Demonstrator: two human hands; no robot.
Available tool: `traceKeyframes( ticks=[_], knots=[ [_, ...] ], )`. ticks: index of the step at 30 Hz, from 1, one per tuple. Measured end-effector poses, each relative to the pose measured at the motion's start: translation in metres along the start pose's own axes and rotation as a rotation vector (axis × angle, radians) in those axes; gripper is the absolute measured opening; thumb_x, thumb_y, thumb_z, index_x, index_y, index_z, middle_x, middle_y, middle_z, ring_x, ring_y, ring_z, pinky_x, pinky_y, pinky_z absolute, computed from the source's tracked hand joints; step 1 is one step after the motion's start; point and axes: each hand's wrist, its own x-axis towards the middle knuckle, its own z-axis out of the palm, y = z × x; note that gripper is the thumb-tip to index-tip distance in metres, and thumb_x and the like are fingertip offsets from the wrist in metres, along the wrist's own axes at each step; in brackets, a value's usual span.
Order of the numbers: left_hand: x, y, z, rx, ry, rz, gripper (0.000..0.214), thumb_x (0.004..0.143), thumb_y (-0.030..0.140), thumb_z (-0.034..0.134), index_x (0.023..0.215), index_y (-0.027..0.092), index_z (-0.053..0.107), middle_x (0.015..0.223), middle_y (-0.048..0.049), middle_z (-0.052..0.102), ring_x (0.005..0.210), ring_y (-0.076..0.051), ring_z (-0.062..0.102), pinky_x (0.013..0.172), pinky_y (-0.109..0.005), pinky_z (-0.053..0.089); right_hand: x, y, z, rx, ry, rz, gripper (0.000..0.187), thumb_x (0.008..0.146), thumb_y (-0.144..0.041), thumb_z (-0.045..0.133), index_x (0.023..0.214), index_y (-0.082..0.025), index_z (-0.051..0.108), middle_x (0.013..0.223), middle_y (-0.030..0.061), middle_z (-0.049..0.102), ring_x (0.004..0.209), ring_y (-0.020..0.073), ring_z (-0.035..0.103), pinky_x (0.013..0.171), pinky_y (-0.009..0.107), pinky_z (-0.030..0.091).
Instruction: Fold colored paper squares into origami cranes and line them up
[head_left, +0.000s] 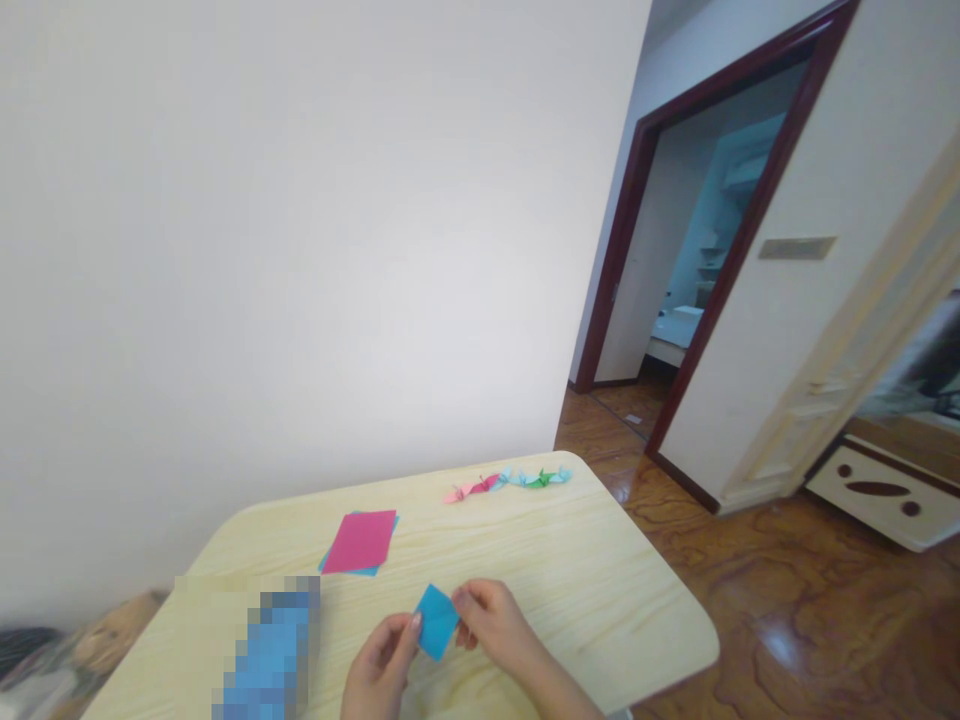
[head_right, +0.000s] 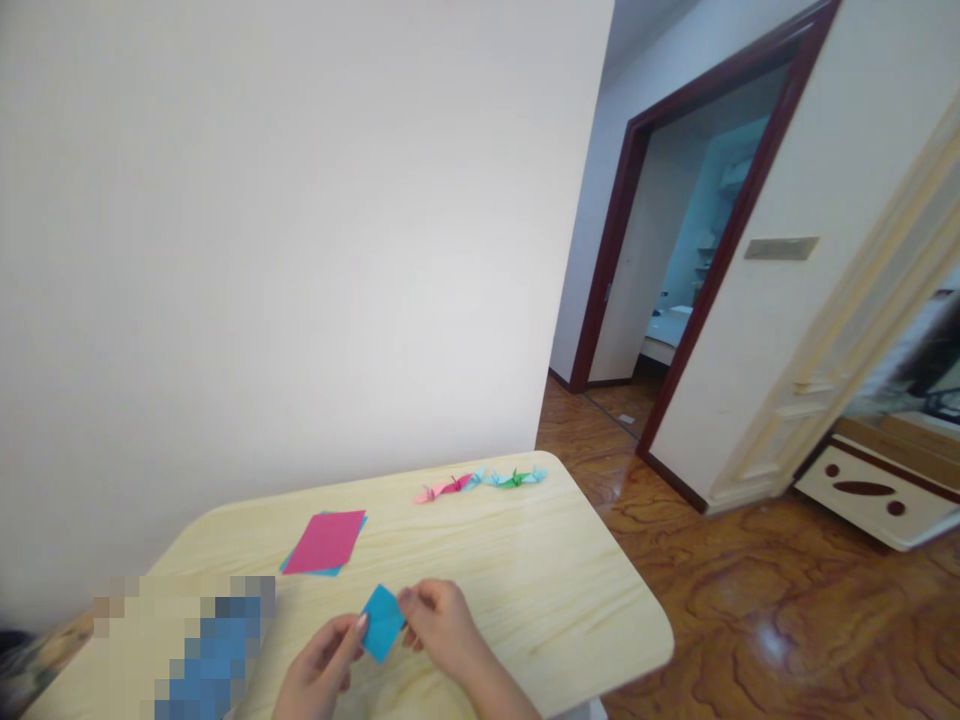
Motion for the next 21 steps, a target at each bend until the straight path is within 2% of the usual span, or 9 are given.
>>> traceKeyframes(
  ticks=[3, 7, 10, 13, 15, 18, 21],
  knots=[
    [0.0, -0.003, 0.001, 0.006, -0.015, -0.018, 0.046, 0.055, 0.063, 0.063, 0.061, 0.018, 0.064, 0.051, 0.0022, 0.058, 0.048, -0.013, 0.048, 0.043, -0.021, 0.036, 0.0, -0.001, -0.001, -0.025, -0.007, 0.028, 0.058, 0.06, -0.071, 0.055, 0.065, -0.013, 0.056, 0.049, -0.0027, 0.051, 0.042, 0.0088, 0.046, 0.044, 0.021, 0.036],
    [-0.001, -0.01, 0.006, -0.033, -0.007, -0.084, 0.045, 0.057, 0.063, 0.062, 0.055, 0.018, 0.061, 0.048, 0.0057, 0.048, 0.042, -0.009, 0.04, 0.041, -0.019, 0.032, 0.005, 0.002, -0.006, -0.063, -0.039, 0.073, 0.059, 0.063, -0.071, 0.051, 0.067, -0.013, 0.057, 0.047, -0.0029, 0.049, 0.042, 0.0084, 0.044, 0.043, 0.02, 0.035],
    [0.001, -0.021, 0.008, -0.068, 0.001, -0.141, 0.046, 0.058, 0.064, 0.06, 0.053, 0.018, 0.059, 0.049, 0.0057, 0.048, 0.042, -0.009, 0.041, 0.041, -0.019, 0.032, 0.011, 0.008, -0.013, -0.112, -0.088, 0.097, 0.057, 0.069, -0.067, 0.049, 0.069, -0.012, 0.06, 0.048, -0.0019, 0.05, 0.042, 0.0082, 0.044, 0.043, 0.02, 0.034],
    [0.006, -0.033, 0.005, 0.034, -0.063, -0.108, 0.046, 0.062, 0.063, 0.057, 0.059, 0.018, 0.062, 0.048, 0.0043, 0.052, 0.042, -0.011, 0.047, 0.04, -0.021, 0.037, 0.019, 0.015, -0.02, -0.206, -0.112, 0.114, 0.05, 0.074, -0.059, 0.051, 0.07, -0.011, 0.064, 0.046, -0.0022, 0.05, 0.04, 0.0077, 0.041, 0.041, 0.019, 0.032],
    [0.008, -0.039, 0.001, 0.158, -0.055, 0.012, 0.042, 0.066, 0.06, 0.056, 0.069, 0.018, 0.065, 0.058, -0.0002, 0.061, 0.052, -0.016, 0.057, 0.044, -0.024, 0.044, 0.026, 0.018, -0.026, -0.302, -0.111, 0.109, 0.04, 0.072, -0.05, 0.058, 0.069, -0.011, 0.066, 0.046, -0.0023, 0.051, 0.04, 0.0075, 0.04, 0.04, 0.019, 0.03],
    [0.011, -0.046, -0.001, 0.393, 0.005, 0.359, 0.031, 0.075, 0.047, 0.054, 0.086, 0.021, 0.065, 0.085, -0.0061, 0.069, 0.078, -0.022, 0.064, 0.066, -0.032, 0.053, 0.038, 0.018, -0.033, -0.461, -0.148, 0.073, 0.02, 0.061, -0.034, 0.071, 0.064, -0.013, 0.069, 0.048, -0.0015, 0.058, 0.044, 0.0088, 0.045, 0.042, 0.018, 0.03],
    [0.014, -0.053, 0.002, 0.648, -0.116, 0.739, 0.022, 0.081, 0.033, 0.051, 0.096, 0.025, 0.065, 0.099, -0.0059, 0.069, 0.092, -0.02, 0.064, 0.081, -0.032, 0.051, 0.048, 0.012, -0.036, -0.601, -0.202, 0.022, 0.012, 0.055, -0.025, 0.075, 0.063, -0.017, 0.071, 0.053, -0.0015, 0.064, 0.05, 0.011, 0.051, 0.045, 0.018, 0.032]
  ],
)
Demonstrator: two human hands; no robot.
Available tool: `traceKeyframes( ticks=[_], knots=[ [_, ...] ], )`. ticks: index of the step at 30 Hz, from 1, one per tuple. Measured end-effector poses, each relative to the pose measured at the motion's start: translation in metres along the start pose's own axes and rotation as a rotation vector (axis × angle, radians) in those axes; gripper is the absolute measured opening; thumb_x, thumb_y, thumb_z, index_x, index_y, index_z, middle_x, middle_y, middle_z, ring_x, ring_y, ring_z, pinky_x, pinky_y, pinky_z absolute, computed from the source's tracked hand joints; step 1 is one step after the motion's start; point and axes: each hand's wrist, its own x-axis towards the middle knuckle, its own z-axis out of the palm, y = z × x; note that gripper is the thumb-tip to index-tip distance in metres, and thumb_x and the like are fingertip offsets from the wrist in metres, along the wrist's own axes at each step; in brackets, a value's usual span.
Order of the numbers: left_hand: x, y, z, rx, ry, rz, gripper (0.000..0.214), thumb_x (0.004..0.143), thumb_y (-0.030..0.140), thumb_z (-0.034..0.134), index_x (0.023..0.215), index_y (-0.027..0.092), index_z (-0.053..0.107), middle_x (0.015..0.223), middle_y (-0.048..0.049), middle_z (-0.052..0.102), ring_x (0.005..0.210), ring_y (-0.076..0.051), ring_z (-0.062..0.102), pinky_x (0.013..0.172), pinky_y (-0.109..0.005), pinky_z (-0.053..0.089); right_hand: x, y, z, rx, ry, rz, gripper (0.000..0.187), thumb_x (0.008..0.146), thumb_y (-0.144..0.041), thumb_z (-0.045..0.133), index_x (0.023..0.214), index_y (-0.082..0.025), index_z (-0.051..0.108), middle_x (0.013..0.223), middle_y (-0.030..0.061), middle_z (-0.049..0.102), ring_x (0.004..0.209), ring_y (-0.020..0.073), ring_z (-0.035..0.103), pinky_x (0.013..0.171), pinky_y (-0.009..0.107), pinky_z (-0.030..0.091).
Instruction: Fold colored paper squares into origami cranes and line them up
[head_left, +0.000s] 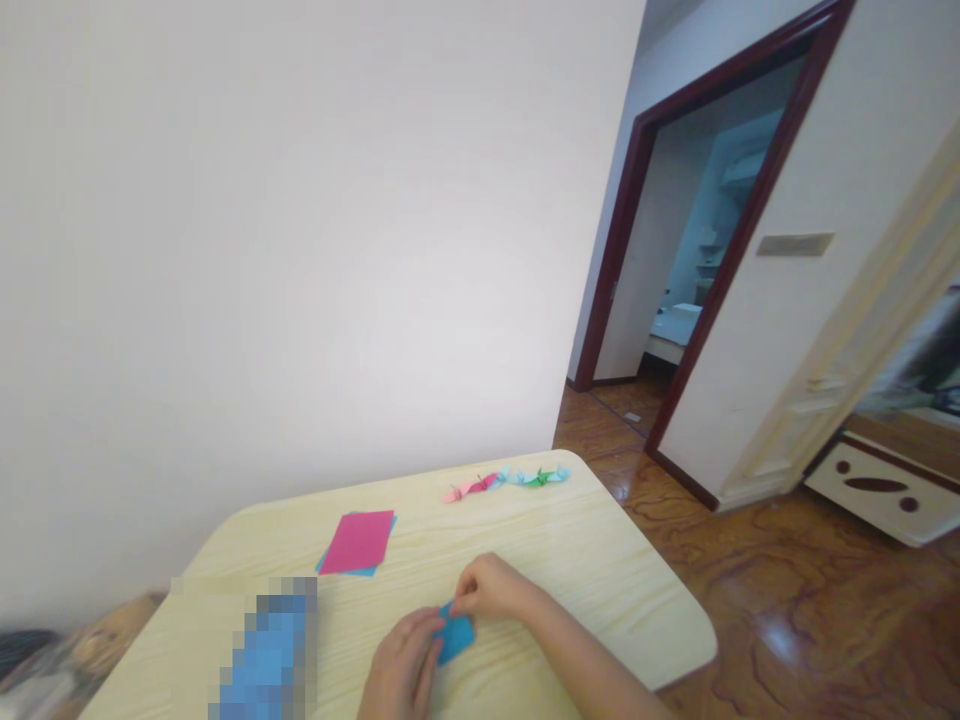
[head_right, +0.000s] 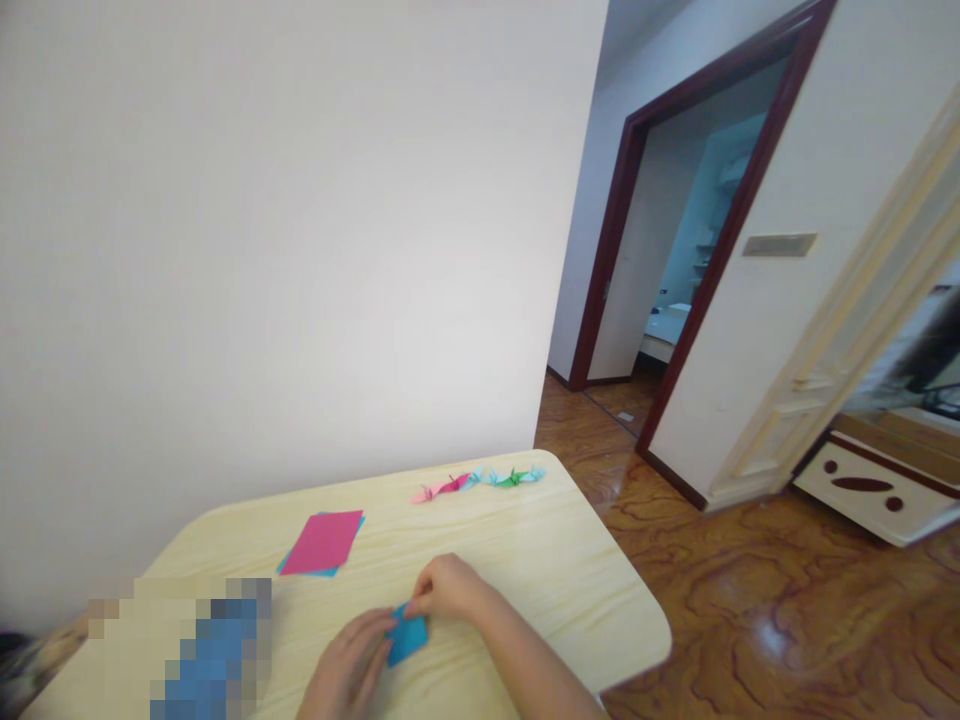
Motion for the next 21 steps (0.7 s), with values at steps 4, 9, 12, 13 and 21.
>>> traceKeyframes(
  ticks=[4, 9, 12, 13, 21],
  knots=[
    [0.0, -0.004, 0.012, 0.222, -0.122, 0.253, 0.022, 0.082, 0.028, 0.052, 0.1, 0.029, 0.064, 0.101, -0.0025, 0.07, 0.091, -0.018, 0.065, 0.076, -0.027, 0.052, 0.003, -0.01, -0.005, -0.137, 0.038, -0.05, 0.027, 0.055, -0.029, 0.077, 0.08, -0.021, 0.071, 0.067, -0.0011, 0.07, 0.06, 0.0138, 0.058, 0.054, 0.019, 0.037],
    [-0.003, 0.001, 0.014, 0.37, -0.274, 0.129, 0.033, 0.078, 0.027, 0.056, 0.11, 0.033, 0.06, 0.113, -0.0029, 0.066, 0.098, -0.022, 0.062, 0.08, -0.034, 0.049, -0.012, -0.012, -0.006, -0.272, 0.2, -0.022, 0.02, 0.078, -0.033, 0.056, 0.083, -0.02, 0.069, 0.081, 0.0041, 0.07, 0.076, 0.0172, 0.06, 0.066, 0.024, 0.037],
    [-0.006, 0.003, 0.019, 0.388, -0.275, 0.097, 0.037, 0.078, 0.028, 0.056, 0.115, 0.032, 0.057, 0.119, -0.0037, 0.062, 0.101, -0.023, 0.06, 0.082, -0.035, 0.048, -0.026, -0.009, -0.004, -0.326, 0.255, 0.03, 0.019, 0.078, -0.029, 0.053, 0.078, -0.018, 0.068, 0.078, 0.0053, 0.068, 0.074, 0.0177, 0.059, 0.064, 0.024, 0.037],
    [-0.006, 0.002, 0.021, 0.389, -0.253, 0.104, 0.036, 0.079, 0.028, 0.055, 0.115, 0.03, 0.057, 0.118, -0.004, 0.062, 0.1, -0.023, 0.06, 0.081, -0.034, 0.048, -0.031, -0.008, -0.002, -0.336, 0.266, 0.043, 0.018, 0.077, -0.028, 0.054, 0.077, -0.018, 0.068, 0.077, 0.005, 0.068, 0.073, 0.0174, 0.059, 0.064, 0.024, 0.037],
    [-0.004, -0.013, 0.031, 0.418, -0.209, 0.215, 0.037, 0.077, 0.017, 0.054, 0.112, 0.026, 0.06, 0.115, -0.0018, 0.065, 0.093, -0.018, 0.064, 0.078, -0.027, 0.05, -0.042, -0.011, 0.015, -0.34, 0.334, 0.086, 0.015, 0.069, -0.024, 0.06, 0.083, -0.02, 0.065, 0.08, 0.0024, 0.064, 0.075, 0.0159, 0.058, 0.066, 0.022, 0.038]
  ],
)
